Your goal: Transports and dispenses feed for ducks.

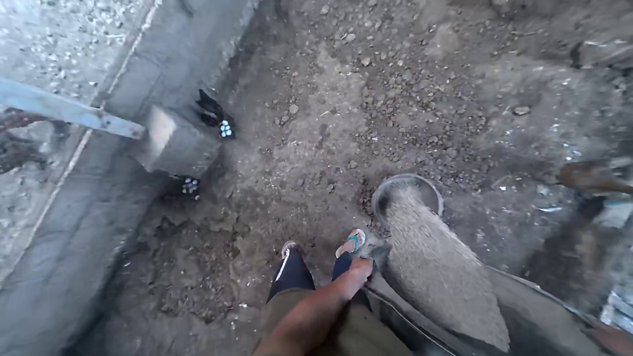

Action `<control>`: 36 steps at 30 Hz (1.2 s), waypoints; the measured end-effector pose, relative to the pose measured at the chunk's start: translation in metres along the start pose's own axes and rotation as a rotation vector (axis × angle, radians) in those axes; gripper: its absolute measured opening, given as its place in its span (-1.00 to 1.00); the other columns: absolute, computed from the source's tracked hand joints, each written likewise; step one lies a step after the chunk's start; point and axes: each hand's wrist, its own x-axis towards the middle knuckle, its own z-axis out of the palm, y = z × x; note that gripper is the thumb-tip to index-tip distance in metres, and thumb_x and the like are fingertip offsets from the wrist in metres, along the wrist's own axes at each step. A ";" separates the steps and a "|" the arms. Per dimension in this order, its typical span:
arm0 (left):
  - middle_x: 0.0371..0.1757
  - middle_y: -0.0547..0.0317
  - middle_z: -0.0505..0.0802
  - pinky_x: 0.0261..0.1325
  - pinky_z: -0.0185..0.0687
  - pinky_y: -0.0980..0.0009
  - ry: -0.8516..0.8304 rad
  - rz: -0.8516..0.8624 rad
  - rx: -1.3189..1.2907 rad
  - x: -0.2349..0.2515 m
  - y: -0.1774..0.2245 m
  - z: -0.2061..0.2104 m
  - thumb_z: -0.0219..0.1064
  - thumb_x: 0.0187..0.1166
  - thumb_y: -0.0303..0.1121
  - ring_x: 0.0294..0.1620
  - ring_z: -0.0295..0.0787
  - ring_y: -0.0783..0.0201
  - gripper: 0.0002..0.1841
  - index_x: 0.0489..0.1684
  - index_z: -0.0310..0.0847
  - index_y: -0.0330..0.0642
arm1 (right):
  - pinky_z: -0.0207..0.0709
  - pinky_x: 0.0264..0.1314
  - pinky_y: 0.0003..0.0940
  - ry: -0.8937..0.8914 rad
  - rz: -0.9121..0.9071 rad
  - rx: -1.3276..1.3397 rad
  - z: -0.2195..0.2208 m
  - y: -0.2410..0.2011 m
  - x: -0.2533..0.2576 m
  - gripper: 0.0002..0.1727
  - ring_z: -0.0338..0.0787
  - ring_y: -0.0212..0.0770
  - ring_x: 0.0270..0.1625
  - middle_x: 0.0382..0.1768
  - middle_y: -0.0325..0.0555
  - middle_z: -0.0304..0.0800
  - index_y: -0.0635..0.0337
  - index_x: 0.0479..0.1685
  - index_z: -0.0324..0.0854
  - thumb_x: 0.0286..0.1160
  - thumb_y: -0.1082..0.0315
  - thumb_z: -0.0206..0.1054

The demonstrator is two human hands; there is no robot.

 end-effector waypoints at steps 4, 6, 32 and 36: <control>0.25 -0.33 0.74 0.28 0.57 -0.17 0.020 0.047 0.028 -0.016 0.006 0.007 0.21 0.76 -0.01 0.25 0.68 -0.17 -0.46 0.33 0.61 -0.39 | 0.21 0.64 0.45 0.030 0.146 0.158 -0.018 -0.036 -0.039 -0.35 0.39 0.41 0.68 0.65 0.40 0.39 0.08 0.86 0.14 0.83 0.18 0.12; 0.30 -0.37 0.71 0.34 0.53 -0.19 0.038 0.051 0.032 -0.017 0.012 0.010 0.18 0.79 -0.02 0.32 0.65 -0.19 -0.45 0.38 0.57 -0.40 | 0.22 0.59 0.51 0.042 0.177 0.139 -0.022 -0.035 -0.037 -0.35 0.39 0.44 0.68 0.65 0.39 0.41 -0.02 0.86 0.17 0.80 0.13 0.14; 0.37 -0.39 0.69 0.51 0.42 -0.17 0.043 0.177 0.161 0.030 0.054 -0.049 0.15 0.80 0.03 0.47 0.59 -0.20 -0.41 0.40 0.56 -0.41 | 0.31 0.60 0.43 0.235 0.357 0.613 0.058 -0.073 -0.059 -0.22 0.51 0.45 0.59 0.57 0.43 0.49 -0.14 0.96 -0.10 0.81 0.00 0.14; 0.30 -0.39 0.74 0.48 0.46 -0.19 0.043 0.290 0.265 0.022 0.075 -0.083 0.21 0.76 0.02 0.43 0.63 -0.23 -0.40 0.43 0.52 -0.40 | 0.38 0.52 0.41 0.288 0.579 0.774 0.100 -0.119 -0.119 -0.26 0.62 0.45 0.47 0.33 0.53 0.67 0.46 0.41 0.56 0.72 -0.17 0.21</control>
